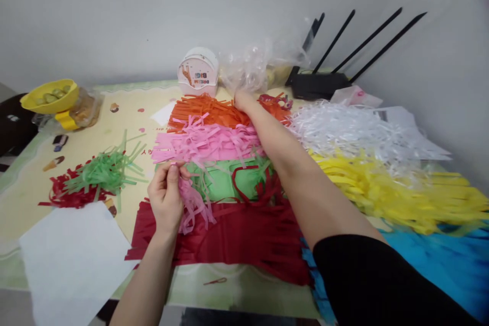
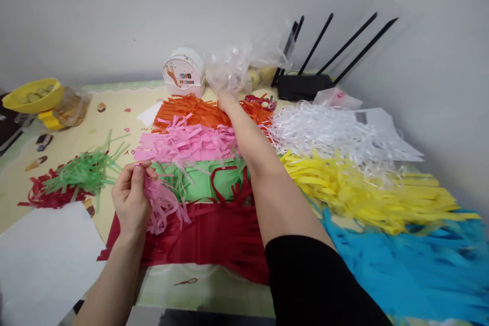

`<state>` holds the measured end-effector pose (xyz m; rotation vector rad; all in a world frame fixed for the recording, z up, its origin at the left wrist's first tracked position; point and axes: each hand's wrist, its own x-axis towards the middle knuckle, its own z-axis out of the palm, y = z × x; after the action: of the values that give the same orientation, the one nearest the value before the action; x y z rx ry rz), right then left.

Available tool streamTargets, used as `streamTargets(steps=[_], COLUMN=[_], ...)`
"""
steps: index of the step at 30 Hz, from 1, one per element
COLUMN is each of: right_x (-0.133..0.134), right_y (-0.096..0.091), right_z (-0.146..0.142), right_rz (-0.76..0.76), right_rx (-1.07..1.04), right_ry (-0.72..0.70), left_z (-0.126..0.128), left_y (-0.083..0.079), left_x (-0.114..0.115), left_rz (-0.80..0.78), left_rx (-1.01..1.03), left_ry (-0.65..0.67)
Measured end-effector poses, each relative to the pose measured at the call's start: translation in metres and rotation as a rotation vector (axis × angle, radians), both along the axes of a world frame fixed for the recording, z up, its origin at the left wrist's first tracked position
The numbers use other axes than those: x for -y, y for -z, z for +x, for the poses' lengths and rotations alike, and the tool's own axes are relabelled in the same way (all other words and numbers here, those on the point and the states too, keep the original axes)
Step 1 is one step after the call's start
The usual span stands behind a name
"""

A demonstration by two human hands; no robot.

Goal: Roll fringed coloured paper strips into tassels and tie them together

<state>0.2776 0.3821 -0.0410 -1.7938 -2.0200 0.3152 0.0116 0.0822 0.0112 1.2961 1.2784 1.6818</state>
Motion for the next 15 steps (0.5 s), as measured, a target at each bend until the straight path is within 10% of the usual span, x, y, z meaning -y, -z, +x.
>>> streamTargets(steps=[8,15], right_x=[0.042,0.159], right_y=[-0.028,-0.067], right_z=[0.005,-0.012], right_rz=[-0.007,0.194], right_rx=[-0.16,-0.481], right_ry=[0.054,-0.114], left_z=[-0.002,0.002], left_y=[0.001,0.0], left_x=[-0.004,-0.008], left_rz=[0.03,0.126], left_rx=[-0.015,-0.028], left_ry=[0.032,0.141])
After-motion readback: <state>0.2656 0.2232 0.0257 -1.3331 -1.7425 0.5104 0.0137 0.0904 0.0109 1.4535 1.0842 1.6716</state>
